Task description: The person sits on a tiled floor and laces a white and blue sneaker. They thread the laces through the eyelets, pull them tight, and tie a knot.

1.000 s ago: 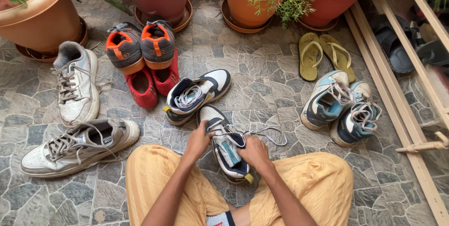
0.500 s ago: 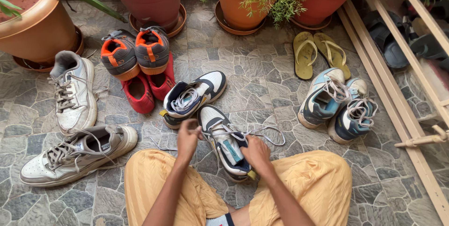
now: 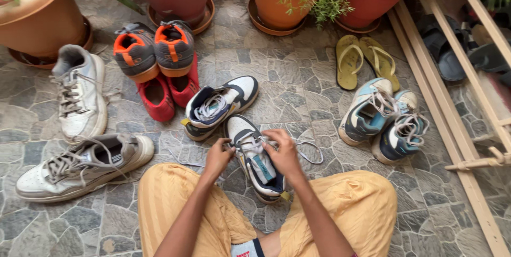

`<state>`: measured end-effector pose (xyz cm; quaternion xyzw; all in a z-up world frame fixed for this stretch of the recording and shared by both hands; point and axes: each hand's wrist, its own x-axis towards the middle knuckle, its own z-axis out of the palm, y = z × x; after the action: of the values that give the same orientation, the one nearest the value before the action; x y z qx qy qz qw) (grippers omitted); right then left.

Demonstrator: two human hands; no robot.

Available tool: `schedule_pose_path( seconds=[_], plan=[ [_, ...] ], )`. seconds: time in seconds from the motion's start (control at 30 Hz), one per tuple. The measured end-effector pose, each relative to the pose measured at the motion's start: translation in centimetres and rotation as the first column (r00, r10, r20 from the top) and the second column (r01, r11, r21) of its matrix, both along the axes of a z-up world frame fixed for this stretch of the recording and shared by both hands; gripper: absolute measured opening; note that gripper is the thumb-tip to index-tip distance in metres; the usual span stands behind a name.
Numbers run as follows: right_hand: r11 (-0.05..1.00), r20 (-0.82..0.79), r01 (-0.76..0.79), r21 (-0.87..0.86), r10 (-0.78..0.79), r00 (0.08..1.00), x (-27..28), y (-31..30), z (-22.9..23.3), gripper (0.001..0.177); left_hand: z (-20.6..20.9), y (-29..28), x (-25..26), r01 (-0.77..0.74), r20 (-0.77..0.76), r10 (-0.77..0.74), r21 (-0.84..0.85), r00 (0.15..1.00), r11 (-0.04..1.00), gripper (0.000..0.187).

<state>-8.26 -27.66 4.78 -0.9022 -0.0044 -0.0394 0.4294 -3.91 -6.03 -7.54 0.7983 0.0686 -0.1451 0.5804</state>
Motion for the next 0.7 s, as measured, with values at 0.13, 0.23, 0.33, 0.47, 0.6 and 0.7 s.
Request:
schedule_pose_path(
  seconds=[0.13, 0.23, 0.33, 0.47, 0.6, 0.7],
  plan=[
    [0.956, -0.226, 0.026, -0.292, -0.096, 0.969, -0.8, -1.5, -0.1, 0.058, 0.4, -0.8, -0.4, -0.072, 0.095, 0.086, -0.142, 0.992, 0.987, 0.04],
    [0.934, -0.144, 0.085, -0.346, -0.142, 0.979, -1.6, -2.0, -2.4, 0.043, 1.1, -1.2, -0.2, -0.156, -0.015, 0.166, -0.431, 0.986, 0.889, 0.044],
    [0.933, -0.03, 0.177, -0.313, -0.196, 0.98, -1.3, -2.6, -4.7, 0.034, 2.5, 1.4, 0.9, -0.207, 0.085, 0.286, -0.505, 0.954, 0.838, 0.045],
    [0.892, -0.121, 0.258, -0.37, -0.322, 0.939, -0.8, -3.8, -6.1, 0.031, 4.4, 9.6, 1.6, -0.371, 0.171, 0.553, -0.579, 0.815, 0.726, 0.052],
    [0.828, 0.09, 0.373, -0.417, -0.371, 0.924, -0.9, -4.1, -6.0, 0.029, 4.5, 10.9, 1.2, -0.382, 0.22, 0.639, -0.644, 0.737, 0.663, 0.044],
    [0.81, 0.109, 0.404, -0.424, -0.398, 0.911, -1.3, -3.5, -5.9, 0.029, 5.6, 9.3, 1.0, -0.448, 0.226, 0.707, -0.637, 0.67, 0.627, 0.038]
  ],
)
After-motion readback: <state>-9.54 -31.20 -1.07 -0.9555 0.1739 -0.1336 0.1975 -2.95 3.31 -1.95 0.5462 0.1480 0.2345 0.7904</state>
